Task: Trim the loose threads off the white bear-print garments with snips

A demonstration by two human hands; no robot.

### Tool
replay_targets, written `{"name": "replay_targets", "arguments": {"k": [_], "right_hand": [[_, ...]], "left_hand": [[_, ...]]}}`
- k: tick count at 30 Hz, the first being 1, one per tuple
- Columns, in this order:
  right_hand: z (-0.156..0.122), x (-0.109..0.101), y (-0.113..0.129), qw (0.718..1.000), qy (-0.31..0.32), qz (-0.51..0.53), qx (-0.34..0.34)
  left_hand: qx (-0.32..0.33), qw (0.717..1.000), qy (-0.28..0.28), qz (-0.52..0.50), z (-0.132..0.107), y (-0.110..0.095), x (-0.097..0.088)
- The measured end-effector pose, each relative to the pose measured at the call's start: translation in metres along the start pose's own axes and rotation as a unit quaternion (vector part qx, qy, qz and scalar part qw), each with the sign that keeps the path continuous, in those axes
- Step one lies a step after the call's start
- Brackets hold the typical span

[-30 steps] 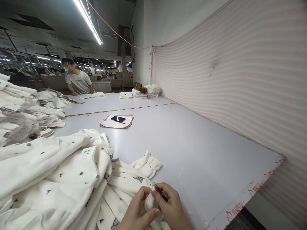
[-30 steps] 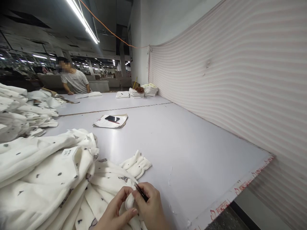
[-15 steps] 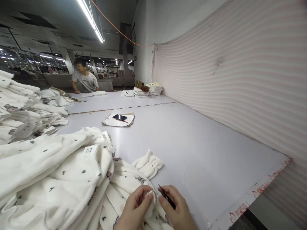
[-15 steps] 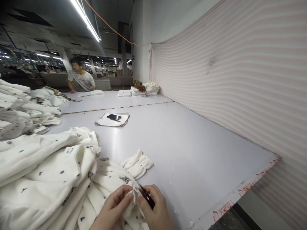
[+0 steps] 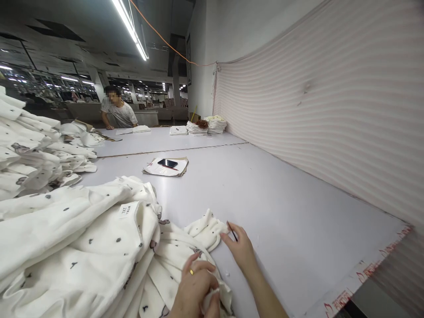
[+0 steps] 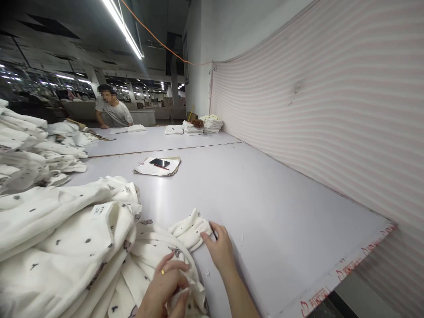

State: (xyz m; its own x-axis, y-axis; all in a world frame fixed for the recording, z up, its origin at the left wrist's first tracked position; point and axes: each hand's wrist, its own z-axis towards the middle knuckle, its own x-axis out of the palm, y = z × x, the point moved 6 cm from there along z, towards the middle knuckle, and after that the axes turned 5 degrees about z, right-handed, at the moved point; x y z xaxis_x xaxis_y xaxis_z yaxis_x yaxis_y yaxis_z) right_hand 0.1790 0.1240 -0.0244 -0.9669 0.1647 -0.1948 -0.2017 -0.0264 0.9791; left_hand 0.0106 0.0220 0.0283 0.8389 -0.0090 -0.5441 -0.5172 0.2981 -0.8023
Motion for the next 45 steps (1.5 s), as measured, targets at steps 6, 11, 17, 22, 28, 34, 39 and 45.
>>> {"name": "replay_targets", "arguments": {"k": [6,11,17,22,28,34,39,45], "right_hand": [[0.040,0.024,-0.001,0.999,0.040,0.028,0.018],[-0.048,0.027,0.023,0.987,0.116,0.107,-0.016],[-0.081,0.003,0.029,0.990,0.067,0.125,-0.007],[-0.058,0.009,0.050,0.997,0.057,-0.004,-0.054],[-0.056,0.032,0.062,0.992,0.102,0.021,-0.074],[-0.086,0.007,0.079,0.988,0.025,0.084,-0.128],[-0.080,0.019,0.089,0.980,0.057,0.186,-0.042],[-0.077,0.016,0.086,0.987,0.052,0.141,-0.046]], "left_hand": [[-0.177,0.979,-0.007,-0.106,0.013,0.042,0.002],[-0.202,0.966,-0.006,-0.161,0.027,0.049,0.011],[-0.162,0.975,-0.018,-0.153,0.015,0.037,0.004],[-0.123,0.990,-0.052,-0.044,0.004,0.022,-0.007],[-0.054,0.983,-0.139,0.109,0.005,0.019,-0.028],[0.081,0.987,-0.133,0.039,0.006,0.006,-0.036],[-0.025,0.994,-0.014,-0.110,0.012,-0.001,-0.021],[-0.177,0.961,-0.027,-0.210,0.014,0.022,-0.025]]}}
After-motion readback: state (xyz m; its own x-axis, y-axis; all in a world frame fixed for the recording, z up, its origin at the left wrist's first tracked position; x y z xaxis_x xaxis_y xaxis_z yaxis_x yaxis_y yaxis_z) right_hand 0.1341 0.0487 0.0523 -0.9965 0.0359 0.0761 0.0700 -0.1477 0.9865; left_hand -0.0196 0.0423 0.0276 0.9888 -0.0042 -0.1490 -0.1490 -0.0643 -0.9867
